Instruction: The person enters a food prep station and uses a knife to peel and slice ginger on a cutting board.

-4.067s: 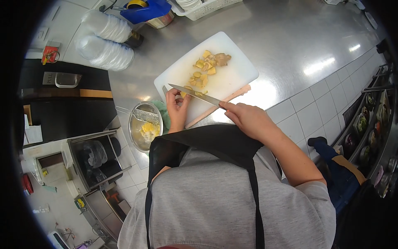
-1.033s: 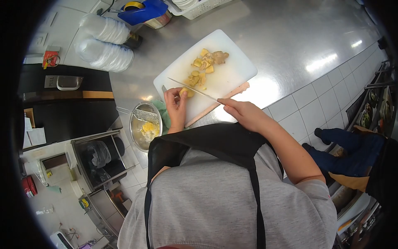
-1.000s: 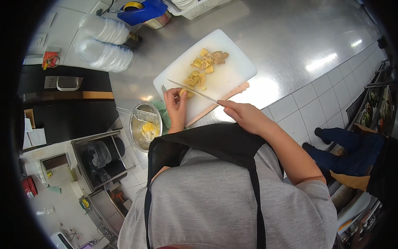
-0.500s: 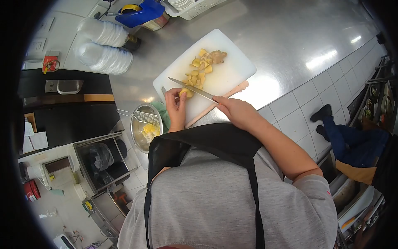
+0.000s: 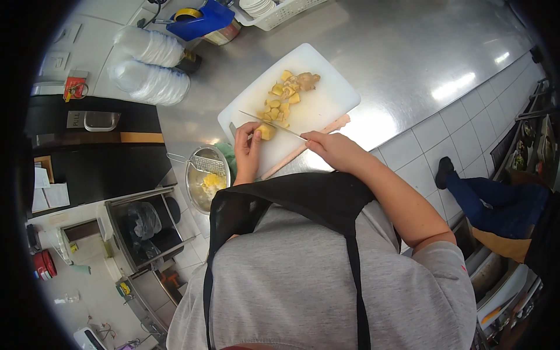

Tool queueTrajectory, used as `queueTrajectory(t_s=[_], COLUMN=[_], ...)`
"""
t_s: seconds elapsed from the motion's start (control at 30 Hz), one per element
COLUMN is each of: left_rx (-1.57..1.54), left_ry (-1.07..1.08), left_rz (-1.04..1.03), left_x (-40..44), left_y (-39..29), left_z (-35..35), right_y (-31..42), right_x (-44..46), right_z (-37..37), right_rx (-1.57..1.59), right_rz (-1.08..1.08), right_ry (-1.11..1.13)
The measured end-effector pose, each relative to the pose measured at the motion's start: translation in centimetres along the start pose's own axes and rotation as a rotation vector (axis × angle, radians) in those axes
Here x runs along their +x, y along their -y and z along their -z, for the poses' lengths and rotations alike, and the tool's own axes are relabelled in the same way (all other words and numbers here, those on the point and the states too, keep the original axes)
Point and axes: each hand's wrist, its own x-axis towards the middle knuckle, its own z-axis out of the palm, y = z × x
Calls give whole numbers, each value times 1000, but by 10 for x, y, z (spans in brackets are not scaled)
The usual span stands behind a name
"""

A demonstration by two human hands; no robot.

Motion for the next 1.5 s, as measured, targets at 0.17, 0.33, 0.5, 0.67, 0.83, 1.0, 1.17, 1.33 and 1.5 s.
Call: queueTrajectory(t_s=[0.17,0.33,0.5,0.67,0.83,1.0,1.17,1.33,1.5], left_rx=[-49,88,68,52,29,59,62,86,82], left_ry=[3,-108,-123,-86,-97,-85,-94,-54,-76], left_rz=[135,97,62,37,27,25,18,24,-8], left_x=[-1,-4,-6,-6,-6,-7,-7,-5,-6], left_y=[-19,-14,-7,-8,-5,-2,-3,-3,-3], left_z=[-6,-15,-18,-15,-15,-15,-15,-14,-14], right_y=[-3,-8,8,-1,4,7,7,0,8], right_x=[-6,-20,-37,-14,-9,-31,-31,0,-7], right_z=[-2,-13,1,-4,0,4,-8,-15,-3], right_rx=[-7,145,125,65,122,145,100,111,197], right_rz=[11,105,-19,-65,-10,-42,36,35,-49], right_ry=[24,-105,-13,33,16,23,-57,-24,31])
